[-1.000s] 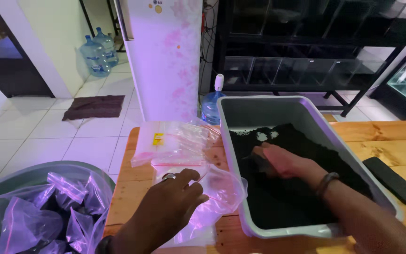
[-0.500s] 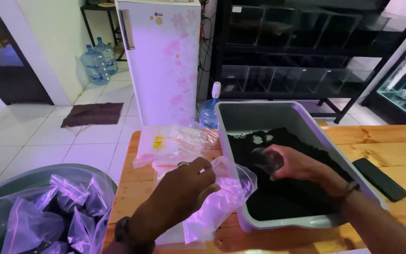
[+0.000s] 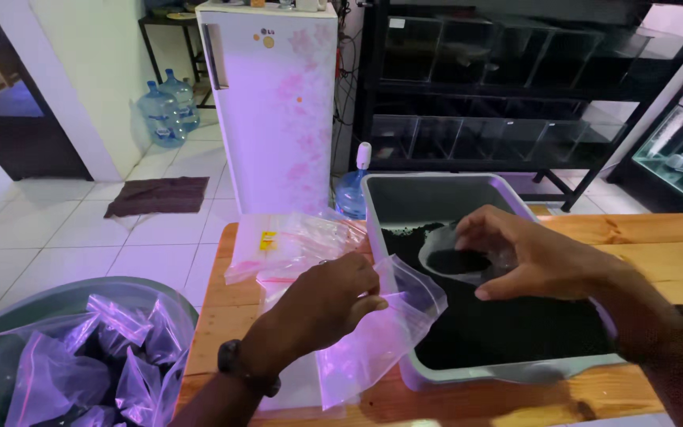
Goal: The person scoops dark soil from a large plastic tub into individual plastic bags using a clear measuring cup, sealing each bag and placing it into a larger green container.
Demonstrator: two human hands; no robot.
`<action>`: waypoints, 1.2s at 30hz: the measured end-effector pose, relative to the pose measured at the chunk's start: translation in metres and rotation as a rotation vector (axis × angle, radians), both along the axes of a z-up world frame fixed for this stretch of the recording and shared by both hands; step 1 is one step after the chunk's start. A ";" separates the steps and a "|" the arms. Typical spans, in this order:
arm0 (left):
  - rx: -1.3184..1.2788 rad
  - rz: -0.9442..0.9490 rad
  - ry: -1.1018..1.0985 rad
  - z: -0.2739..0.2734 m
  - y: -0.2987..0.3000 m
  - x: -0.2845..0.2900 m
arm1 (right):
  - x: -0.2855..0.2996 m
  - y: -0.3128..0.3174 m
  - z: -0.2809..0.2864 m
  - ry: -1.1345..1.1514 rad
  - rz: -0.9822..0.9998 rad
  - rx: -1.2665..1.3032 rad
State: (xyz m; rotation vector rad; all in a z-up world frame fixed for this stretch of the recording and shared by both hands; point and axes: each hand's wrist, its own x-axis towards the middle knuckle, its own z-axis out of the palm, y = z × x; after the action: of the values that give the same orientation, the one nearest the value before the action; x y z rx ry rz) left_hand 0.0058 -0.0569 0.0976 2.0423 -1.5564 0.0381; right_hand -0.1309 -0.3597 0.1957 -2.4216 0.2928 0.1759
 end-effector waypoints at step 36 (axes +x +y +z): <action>-0.172 0.020 -0.114 -0.031 0.023 -0.004 | 0.048 -0.040 -0.111 0.286 0.018 -0.591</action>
State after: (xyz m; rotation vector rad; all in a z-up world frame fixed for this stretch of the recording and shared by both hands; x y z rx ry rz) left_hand 0.0017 -0.0335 0.0665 1.9498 -1.5441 0.2908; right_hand -0.0827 -0.4000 0.0851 -2.9834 0.5095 0.5077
